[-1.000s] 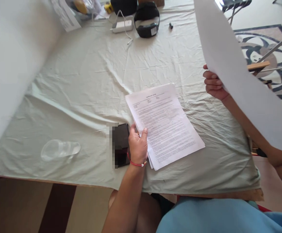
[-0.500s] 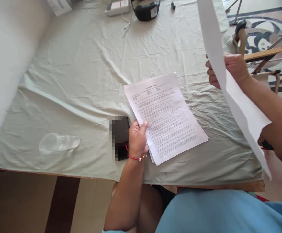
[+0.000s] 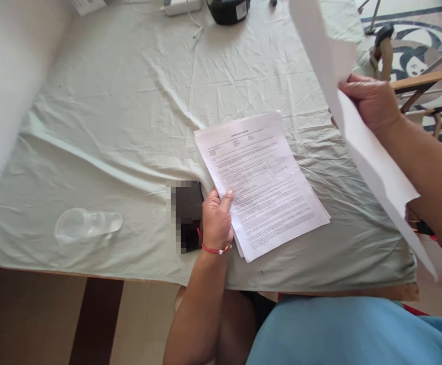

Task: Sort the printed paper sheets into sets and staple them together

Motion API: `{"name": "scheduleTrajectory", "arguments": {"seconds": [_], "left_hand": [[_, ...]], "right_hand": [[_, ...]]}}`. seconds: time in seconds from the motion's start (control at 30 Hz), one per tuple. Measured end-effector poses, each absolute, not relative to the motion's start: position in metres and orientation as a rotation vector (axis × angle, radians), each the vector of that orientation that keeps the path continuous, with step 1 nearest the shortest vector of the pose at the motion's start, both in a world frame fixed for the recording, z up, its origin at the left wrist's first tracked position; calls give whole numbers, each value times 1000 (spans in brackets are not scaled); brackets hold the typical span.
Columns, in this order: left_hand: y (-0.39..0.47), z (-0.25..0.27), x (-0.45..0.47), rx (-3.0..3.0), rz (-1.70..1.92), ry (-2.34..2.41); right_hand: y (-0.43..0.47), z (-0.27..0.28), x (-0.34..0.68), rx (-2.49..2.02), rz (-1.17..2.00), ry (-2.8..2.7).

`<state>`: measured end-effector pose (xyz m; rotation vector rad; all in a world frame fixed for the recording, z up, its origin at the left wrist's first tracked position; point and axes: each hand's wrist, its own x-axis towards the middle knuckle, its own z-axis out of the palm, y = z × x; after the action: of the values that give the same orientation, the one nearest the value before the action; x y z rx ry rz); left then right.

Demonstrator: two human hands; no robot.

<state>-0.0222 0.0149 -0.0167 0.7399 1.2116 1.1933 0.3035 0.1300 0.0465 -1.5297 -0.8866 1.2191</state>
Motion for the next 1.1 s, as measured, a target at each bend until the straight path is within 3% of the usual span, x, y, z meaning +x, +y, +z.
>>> {"name": "scheduleTrajectory", "arguments": {"seconds": [0.2, 0.7, 1.1], "left_hand": [[10, -14, -18, 697, 1211, 1154], [12, -23, -8, 670, 1220, 1114], [18, -21, -16, 632, 1223, 1194]], "right_hand": [[133, 28, 298, -1591, 1009, -900], [145, -1, 293, -1545, 1165, -906], [134, 19, 290, -1798, 1380, -959]]}}
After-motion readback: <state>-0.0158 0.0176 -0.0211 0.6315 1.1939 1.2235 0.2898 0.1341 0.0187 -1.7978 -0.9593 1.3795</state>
